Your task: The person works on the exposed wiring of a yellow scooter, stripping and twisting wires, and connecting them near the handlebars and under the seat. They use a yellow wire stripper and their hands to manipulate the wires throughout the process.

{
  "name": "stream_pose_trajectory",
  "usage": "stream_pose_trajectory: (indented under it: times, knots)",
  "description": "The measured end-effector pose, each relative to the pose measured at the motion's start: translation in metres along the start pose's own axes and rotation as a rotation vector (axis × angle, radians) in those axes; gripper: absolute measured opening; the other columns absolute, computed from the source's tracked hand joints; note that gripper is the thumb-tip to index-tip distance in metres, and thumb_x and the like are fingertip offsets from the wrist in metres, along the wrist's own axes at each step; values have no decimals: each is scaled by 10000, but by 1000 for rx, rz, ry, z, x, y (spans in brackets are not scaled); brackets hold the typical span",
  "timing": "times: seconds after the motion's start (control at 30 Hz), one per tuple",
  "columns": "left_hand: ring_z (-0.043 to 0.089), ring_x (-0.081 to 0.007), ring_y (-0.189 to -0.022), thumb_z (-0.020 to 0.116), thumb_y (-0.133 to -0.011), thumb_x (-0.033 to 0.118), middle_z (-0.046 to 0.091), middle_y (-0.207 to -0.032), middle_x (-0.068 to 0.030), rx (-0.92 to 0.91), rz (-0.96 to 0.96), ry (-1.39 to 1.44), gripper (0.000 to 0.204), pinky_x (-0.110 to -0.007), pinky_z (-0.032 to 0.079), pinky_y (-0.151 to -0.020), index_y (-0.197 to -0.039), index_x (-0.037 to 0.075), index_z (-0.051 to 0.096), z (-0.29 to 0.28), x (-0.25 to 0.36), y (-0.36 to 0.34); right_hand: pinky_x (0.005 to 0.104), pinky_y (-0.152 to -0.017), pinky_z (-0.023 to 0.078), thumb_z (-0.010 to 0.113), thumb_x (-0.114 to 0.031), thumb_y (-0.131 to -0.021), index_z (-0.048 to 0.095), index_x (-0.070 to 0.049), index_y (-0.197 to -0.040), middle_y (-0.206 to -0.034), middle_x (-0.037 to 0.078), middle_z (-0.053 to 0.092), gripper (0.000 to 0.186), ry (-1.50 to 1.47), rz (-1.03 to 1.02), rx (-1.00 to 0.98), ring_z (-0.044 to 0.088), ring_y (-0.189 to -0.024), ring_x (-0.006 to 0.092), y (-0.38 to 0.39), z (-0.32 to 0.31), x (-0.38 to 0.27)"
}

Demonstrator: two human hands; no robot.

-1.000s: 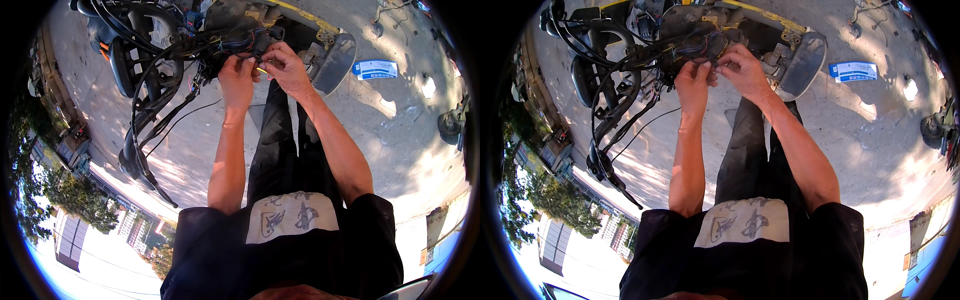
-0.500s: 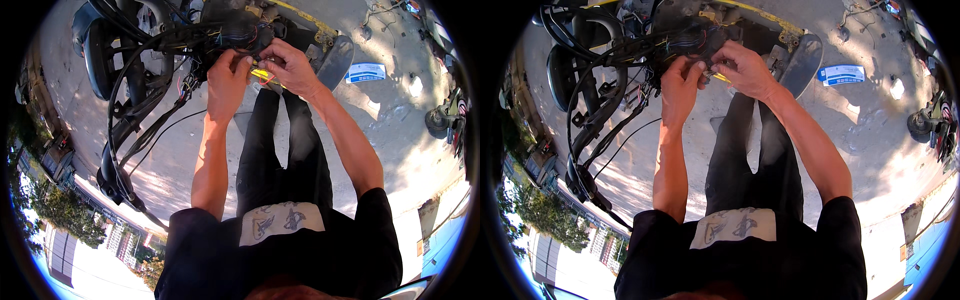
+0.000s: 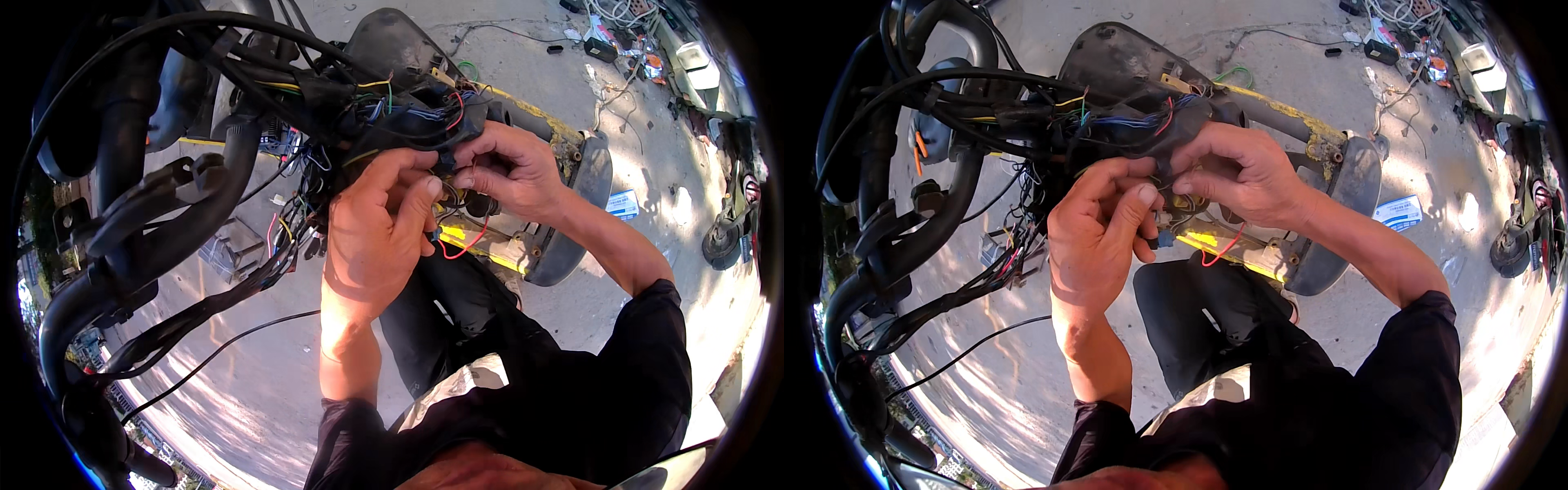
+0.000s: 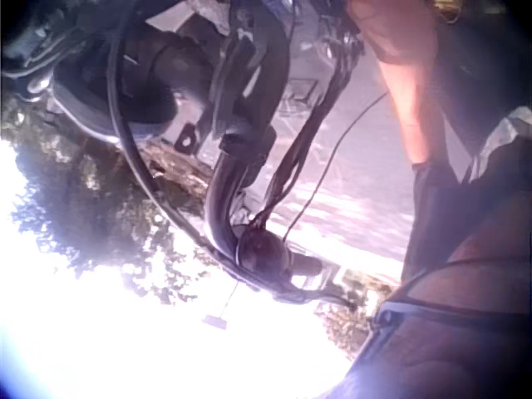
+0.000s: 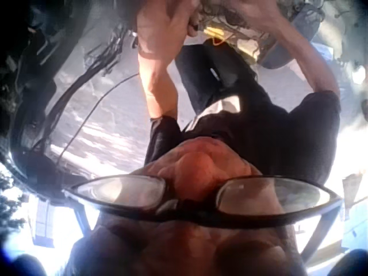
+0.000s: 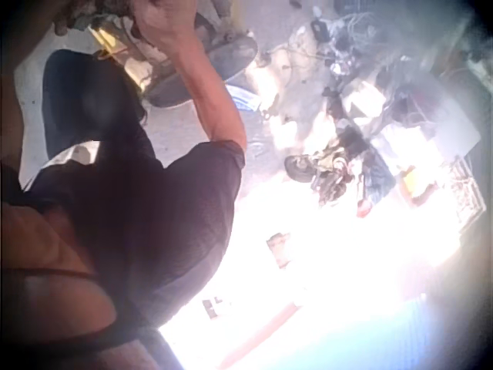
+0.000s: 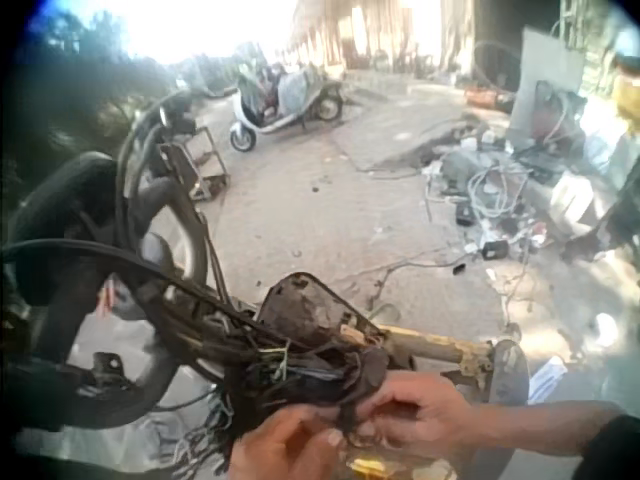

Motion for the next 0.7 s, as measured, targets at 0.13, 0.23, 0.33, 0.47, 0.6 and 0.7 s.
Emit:
stream_pose_trajectory:
  times: [0.13,0.23,0.33,0.47,0.6,0.7]
  knots:
    - [601,-64,-664,667,-1013,34,702,-912,-72,78,142,-44,216,-205,486,-496,-1212,-50,668,-5,-4,5,258,-749,535,762,-23,-949,711,-7,-1088,-1025,41,704,149,-101,-184,76,670,-835,94,-4,11,16]
    - [588,-54,-653,689,-1001,46,694,-849,-50,150,210,-63,199,-205,476,-498,-1178,-43,685,-6,-3,14,236,-747,532,762,-24,-952,713,-5,-1115,-1039,33,709,171,-106,-320,121,671,-877,65,-2,17,26]
    - [572,-43,-645,721,-981,63,680,-781,-21,190,246,-122,176,-204,465,-501,-1130,-30,711,-2,-1,18,233,-757,539,761,-35,-957,713,-6,-1130,-1032,30,719,182,-103,-379,127,663,-889,51,-2,11,23]
    - [555,-27,-643,753,-956,93,674,-767,6,257,352,-302,172,-189,446,-516,-1100,-1,744,1,2,21,229,-754,537,757,-65,-970,720,-8,-1130,-1017,31,741,174,-202,-245,98,654,-889,46,-1,12,24]
    - [518,-26,-629,788,-932,147,669,-766,15,315,406,-416,208,-209,402,-532,-1066,-10,764,5,5,28,251,-795,548,764,-101,-971,723,-9,-1154,-1000,29,756,208,-270,-258,83,664,-921,63,1,17,26]
    - [506,-30,-637,800,-914,155,663,-758,15,312,390,-534,222,-228,390,-550,-1048,-19,773,9,8,23,263,-826,547,765,-105,-969,726,-7,-1161,-1019,33,757,219,-267,-266,69,665,-941,71,-1,16,34]
Point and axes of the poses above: each hand's wrist, its own y-axis away from the middle knuckle, its own z-axis out of the palm, x = y × z, the point moved 8 cm from there along -y, towards the middle knuckle
